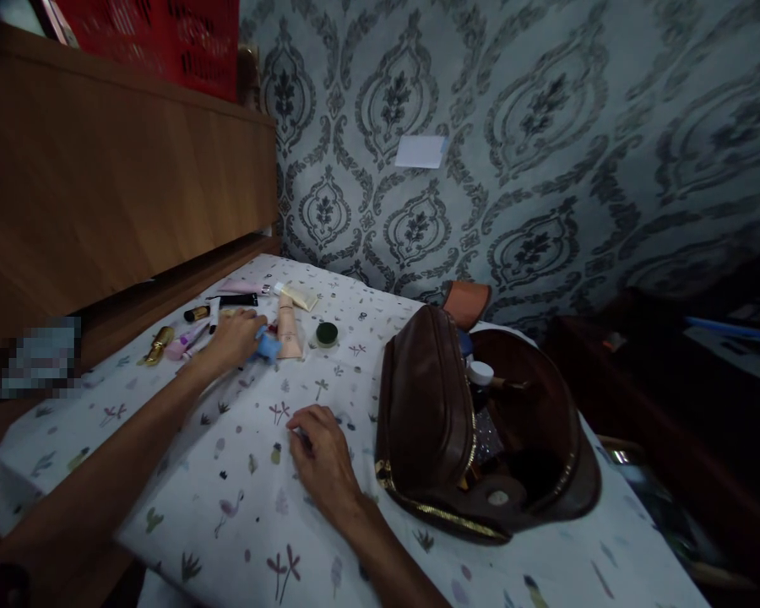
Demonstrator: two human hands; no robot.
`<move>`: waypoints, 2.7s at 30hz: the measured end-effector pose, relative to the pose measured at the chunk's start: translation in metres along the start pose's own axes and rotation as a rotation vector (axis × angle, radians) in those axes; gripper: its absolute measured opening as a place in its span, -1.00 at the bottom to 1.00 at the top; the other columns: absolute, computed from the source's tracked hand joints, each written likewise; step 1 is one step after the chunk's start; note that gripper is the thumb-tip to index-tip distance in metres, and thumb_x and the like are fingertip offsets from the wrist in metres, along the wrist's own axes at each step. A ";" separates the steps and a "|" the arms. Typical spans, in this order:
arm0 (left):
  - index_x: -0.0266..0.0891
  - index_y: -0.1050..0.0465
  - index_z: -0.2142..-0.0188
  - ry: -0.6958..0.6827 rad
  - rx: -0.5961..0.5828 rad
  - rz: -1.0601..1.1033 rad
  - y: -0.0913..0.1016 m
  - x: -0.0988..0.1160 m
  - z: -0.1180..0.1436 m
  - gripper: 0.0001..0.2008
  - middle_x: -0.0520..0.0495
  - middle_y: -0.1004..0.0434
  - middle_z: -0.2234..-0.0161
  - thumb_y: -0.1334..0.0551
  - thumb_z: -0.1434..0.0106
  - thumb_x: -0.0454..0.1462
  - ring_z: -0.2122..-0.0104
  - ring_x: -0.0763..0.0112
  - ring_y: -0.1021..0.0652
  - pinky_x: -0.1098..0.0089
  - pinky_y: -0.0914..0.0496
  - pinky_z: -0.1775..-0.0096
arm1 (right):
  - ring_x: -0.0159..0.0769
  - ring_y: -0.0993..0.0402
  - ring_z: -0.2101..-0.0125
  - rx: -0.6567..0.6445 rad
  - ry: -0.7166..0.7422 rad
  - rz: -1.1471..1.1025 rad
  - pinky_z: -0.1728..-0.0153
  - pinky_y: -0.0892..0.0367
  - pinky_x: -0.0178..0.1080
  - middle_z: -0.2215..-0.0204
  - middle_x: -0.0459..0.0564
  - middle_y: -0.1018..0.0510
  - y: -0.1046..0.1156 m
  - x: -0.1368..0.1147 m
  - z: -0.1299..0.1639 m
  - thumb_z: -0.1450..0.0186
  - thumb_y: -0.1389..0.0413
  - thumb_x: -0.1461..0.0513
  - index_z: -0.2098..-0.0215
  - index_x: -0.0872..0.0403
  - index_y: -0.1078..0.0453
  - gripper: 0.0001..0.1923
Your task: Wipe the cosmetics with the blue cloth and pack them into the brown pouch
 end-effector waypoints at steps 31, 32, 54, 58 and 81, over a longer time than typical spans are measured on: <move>-0.38 -0.51 0.08 0.212 -0.194 -0.120 0.028 -0.015 0.012 -0.69 -0.40 -0.59 0.11 -0.06 -0.27 -0.43 0.10 0.05 -0.60 0.22 -0.43 0.09 | -0.19 -0.47 0.20 -0.008 0.025 -0.025 0.18 -0.42 -0.17 0.26 0.04 -0.54 -0.003 0.007 0.001 -0.29 -0.05 0.38 0.26 0.06 -0.45 -0.83; -0.35 -0.49 0.05 0.198 -0.197 -0.106 0.029 -0.016 0.011 -0.68 -0.37 -0.58 0.08 -0.06 -0.28 -0.43 0.08 0.07 -0.59 0.24 -0.43 0.08 | -0.19 -0.47 0.19 -0.010 0.024 -0.024 0.18 -0.42 -0.17 0.26 0.04 -0.55 -0.003 0.007 0.001 -0.29 -0.05 0.38 0.26 0.06 -0.46 -0.83; -0.26 -0.42 -0.04 0.565 0.221 0.071 0.050 -0.108 0.020 -0.58 -0.19 -0.58 0.02 -0.01 -0.23 -0.39 0.01 0.19 -0.54 0.34 -0.39 0.07 | -0.18 -0.47 0.18 -0.025 0.007 -0.012 0.15 -0.42 -0.13 0.26 0.04 -0.54 -0.001 0.005 0.001 -0.29 -0.05 0.36 0.28 0.06 -0.46 -0.84; -0.24 -0.46 -0.04 0.607 0.099 0.039 0.030 -0.114 0.009 -0.61 -0.31 -0.58 0.02 -0.08 -0.25 -0.28 0.04 0.00 -0.57 0.24 -0.41 0.14 | -0.17 -0.47 0.19 -0.021 0.006 -0.007 0.17 -0.42 -0.12 0.26 0.04 -0.55 -0.001 0.005 0.000 -0.29 -0.05 0.35 0.28 0.05 -0.46 -0.85; -0.28 -0.50 0.29 0.471 0.060 0.332 0.024 -0.076 -0.027 -0.67 -0.11 -0.55 0.38 -0.11 -0.21 -0.08 0.26 0.17 -0.55 0.37 -0.36 0.32 | -0.17 -0.47 0.19 -0.009 0.007 0.001 0.13 -0.41 -0.12 0.28 0.02 -0.54 -0.001 0.000 0.001 -0.27 -0.05 0.39 0.30 0.04 -0.44 -0.83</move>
Point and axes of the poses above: each hand's wrist, its own z-axis away from the middle knuckle, its own y-axis out of the back of the hand, x = y × z, the point moved 1 cm from there along -z, towards the middle knuckle
